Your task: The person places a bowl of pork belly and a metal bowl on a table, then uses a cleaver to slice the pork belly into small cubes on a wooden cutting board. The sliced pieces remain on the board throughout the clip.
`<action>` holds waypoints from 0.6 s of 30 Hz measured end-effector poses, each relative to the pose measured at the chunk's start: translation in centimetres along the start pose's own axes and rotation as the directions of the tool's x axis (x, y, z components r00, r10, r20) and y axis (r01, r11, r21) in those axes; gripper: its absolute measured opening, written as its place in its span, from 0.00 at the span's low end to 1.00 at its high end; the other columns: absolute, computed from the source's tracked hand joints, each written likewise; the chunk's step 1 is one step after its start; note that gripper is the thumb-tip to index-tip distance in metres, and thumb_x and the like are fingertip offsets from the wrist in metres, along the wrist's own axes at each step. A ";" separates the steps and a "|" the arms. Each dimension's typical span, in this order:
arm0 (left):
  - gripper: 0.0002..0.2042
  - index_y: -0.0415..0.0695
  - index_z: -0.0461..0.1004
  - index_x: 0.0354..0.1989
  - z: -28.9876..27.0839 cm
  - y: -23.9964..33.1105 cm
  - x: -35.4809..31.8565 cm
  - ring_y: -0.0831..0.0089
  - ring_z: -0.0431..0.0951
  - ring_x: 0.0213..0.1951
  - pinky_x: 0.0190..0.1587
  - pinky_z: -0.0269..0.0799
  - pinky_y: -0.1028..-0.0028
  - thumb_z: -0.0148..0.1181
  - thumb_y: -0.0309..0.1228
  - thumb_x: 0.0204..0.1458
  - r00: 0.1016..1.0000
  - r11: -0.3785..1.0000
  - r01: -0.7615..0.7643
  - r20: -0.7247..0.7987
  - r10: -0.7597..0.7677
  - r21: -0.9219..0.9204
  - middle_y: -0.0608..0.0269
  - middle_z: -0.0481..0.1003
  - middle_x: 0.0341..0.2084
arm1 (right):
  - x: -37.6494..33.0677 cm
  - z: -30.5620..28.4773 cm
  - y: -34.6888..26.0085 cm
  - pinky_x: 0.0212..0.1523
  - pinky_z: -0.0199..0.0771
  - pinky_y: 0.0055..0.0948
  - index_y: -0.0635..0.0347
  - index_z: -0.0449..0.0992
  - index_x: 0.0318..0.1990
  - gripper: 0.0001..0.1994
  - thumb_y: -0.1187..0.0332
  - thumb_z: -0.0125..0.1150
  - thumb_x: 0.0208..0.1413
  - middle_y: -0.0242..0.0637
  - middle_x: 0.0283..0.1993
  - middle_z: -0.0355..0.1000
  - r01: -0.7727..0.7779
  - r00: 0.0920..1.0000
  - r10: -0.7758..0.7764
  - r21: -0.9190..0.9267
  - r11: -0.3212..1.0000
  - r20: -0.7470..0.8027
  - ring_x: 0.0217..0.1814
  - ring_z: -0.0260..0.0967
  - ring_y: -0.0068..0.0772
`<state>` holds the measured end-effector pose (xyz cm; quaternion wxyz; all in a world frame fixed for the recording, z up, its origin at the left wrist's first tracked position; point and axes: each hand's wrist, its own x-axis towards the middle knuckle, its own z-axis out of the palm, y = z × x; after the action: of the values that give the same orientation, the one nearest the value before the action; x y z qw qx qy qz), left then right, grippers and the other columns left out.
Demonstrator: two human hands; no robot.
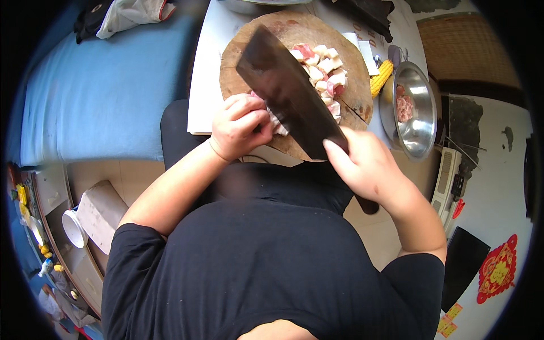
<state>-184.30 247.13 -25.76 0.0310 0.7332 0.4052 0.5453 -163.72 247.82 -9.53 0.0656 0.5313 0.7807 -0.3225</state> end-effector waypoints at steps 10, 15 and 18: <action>0.09 0.44 0.72 0.22 0.2 -0.3 -0.5 0.65 0.75 0.28 0.35 0.72 0.69 0.63 0.20 0.28 1.000 1.000 -0.013 0.004 0.013 -0.005 0.62 0.72 0.27 | -1.2 -1.3 1.2 0.39 0.70 0.45 0.60 0.72 0.40 0.15 0.58 0.47 0.56 0.52 0.30 0.73 -0.111 0.978 0.128 -0.108 0.988 0.164 0.36 0.70 0.56; 0.09 0.46 0.71 0.21 0.2 -0.4 -0.3 0.66 0.75 0.29 0.36 0.74 0.71 0.63 0.22 0.29 1.000 1.000 -0.010 0.018 0.010 0.001 0.65 0.72 0.26 | 1.8 -0.2 -1.4 0.39 0.71 0.45 0.61 0.73 0.37 0.14 0.60 0.46 0.57 0.51 0.32 0.73 -0.013 0.995 0.019 -0.067 0.998 0.095 0.35 0.72 0.55; 0.09 0.47 0.72 0.21 0.1 -0.5 0.0 0.66 0.75 0.30 0.36 0.74 0.71 0.63 0.23 0.29 0.999 1.000 -0.023 0.023 0.022 0.010 0.65 0.72 0.26 | 4.1 1.1 -2.6 0.40 0.72 0.44 0.64 0.73 0.36 0.14 0.61 0.47 0.56 0.52 0.32 0.73 0.115 0.989 -0.127 -0.160 0.980 -0.071 0.36 0.72 0.54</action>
<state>-184.47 247.50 -26.03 0.0258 0.7440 0.3992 0.5352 -168.04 249.85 -11.10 0.0556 0.4886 0.8363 -0.2424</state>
